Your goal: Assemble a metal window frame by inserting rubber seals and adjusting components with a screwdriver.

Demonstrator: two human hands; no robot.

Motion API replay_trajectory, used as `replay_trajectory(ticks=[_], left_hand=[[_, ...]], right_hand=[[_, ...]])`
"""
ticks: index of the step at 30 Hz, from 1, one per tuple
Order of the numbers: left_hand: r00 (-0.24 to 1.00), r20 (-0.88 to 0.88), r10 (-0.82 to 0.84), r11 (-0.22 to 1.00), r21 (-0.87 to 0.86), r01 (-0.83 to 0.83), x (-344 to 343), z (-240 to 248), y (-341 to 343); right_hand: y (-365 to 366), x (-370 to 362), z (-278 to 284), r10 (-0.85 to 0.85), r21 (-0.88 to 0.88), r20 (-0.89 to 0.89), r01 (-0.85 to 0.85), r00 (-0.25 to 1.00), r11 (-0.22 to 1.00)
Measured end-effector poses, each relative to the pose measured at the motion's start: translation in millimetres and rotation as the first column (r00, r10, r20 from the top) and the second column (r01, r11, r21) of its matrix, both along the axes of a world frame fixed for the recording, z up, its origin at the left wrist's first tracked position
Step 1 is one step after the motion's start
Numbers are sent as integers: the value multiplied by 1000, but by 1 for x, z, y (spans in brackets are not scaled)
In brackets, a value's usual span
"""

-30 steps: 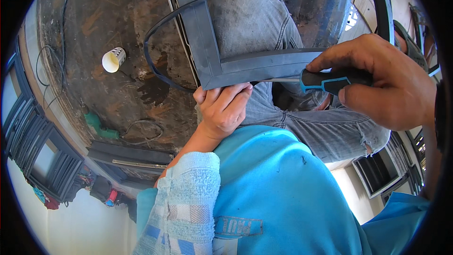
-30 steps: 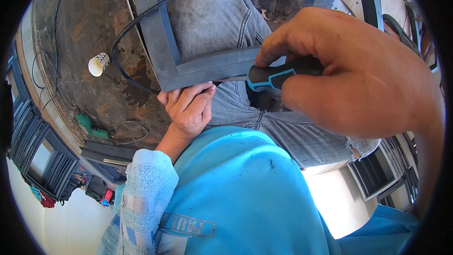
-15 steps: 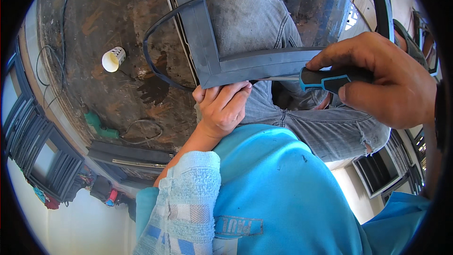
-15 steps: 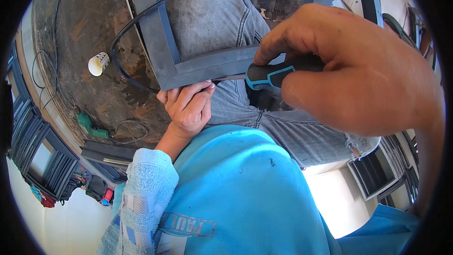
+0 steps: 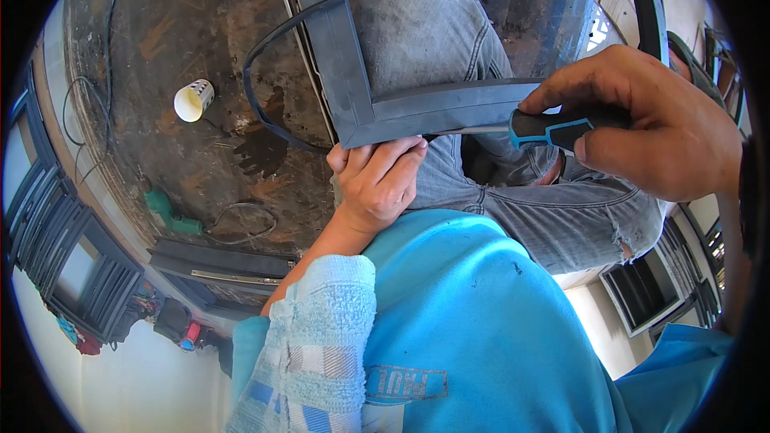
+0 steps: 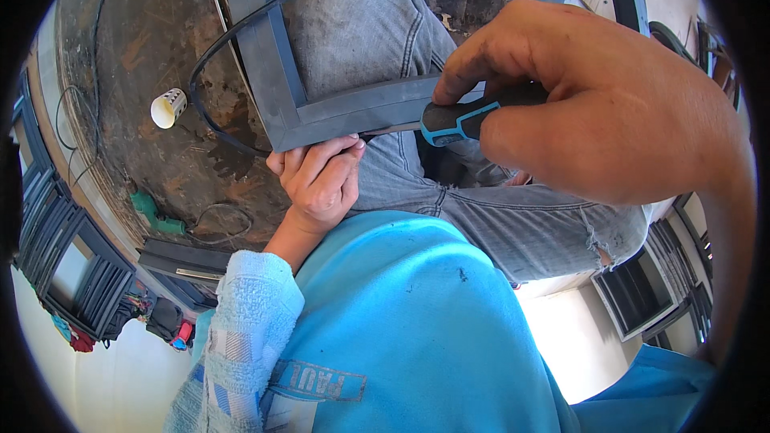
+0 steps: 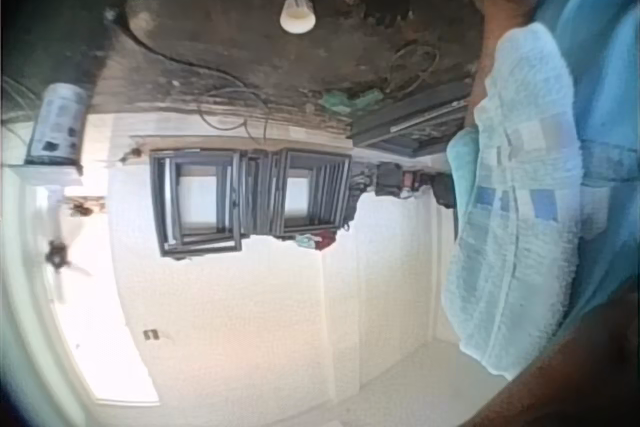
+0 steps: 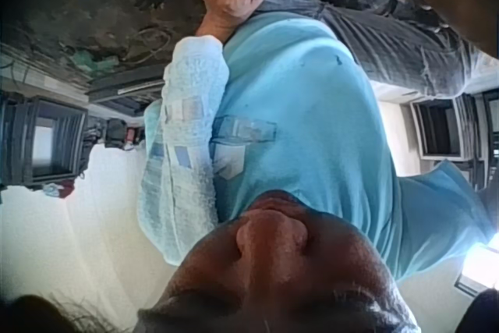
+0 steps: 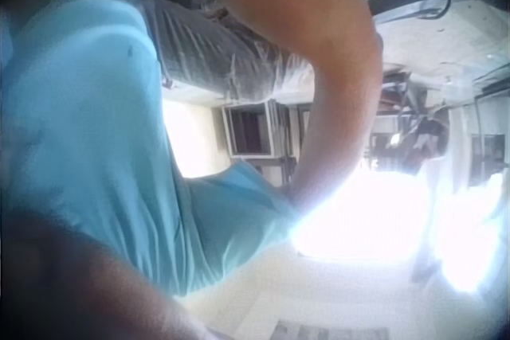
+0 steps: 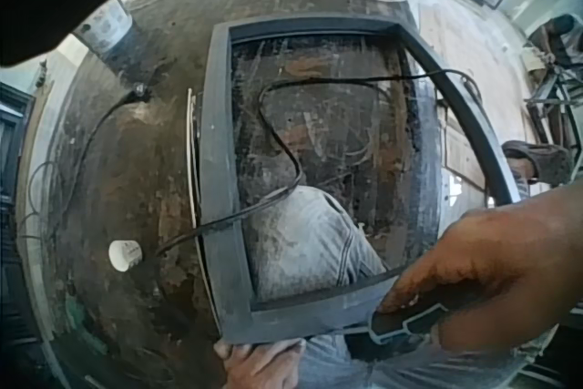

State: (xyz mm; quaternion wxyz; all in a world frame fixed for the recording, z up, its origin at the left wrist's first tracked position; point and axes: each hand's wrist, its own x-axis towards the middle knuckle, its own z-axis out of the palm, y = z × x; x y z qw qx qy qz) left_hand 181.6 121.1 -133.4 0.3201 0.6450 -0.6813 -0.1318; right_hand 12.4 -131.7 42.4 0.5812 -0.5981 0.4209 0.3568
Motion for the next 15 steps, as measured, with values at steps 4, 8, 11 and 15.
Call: replay_trajectory(ticks=[4, 8, 11, 15], left_hand=[[1000, -1, 5, 1000, -8, -5, 0, 0, 0], [1000, 11, 0, 1000, -4, 0, 0, -2, 0], [1000, 11, 3, 1000, -1, -3, -1, -1, 0], [1000, 6, 8, 1000, 5, -8, -1, 0, 0]], right_hand=[[0, 1, 0, 17, -5, -29, -17, 999, 1000], [0, 0, -3, 76, -78, 58, -71, 995, 994], [-3, 26, 4, 75, -50, -93, -80, 993, 996], [-3, 27, 3, 179, -54, -117, -186, 977, 981]])
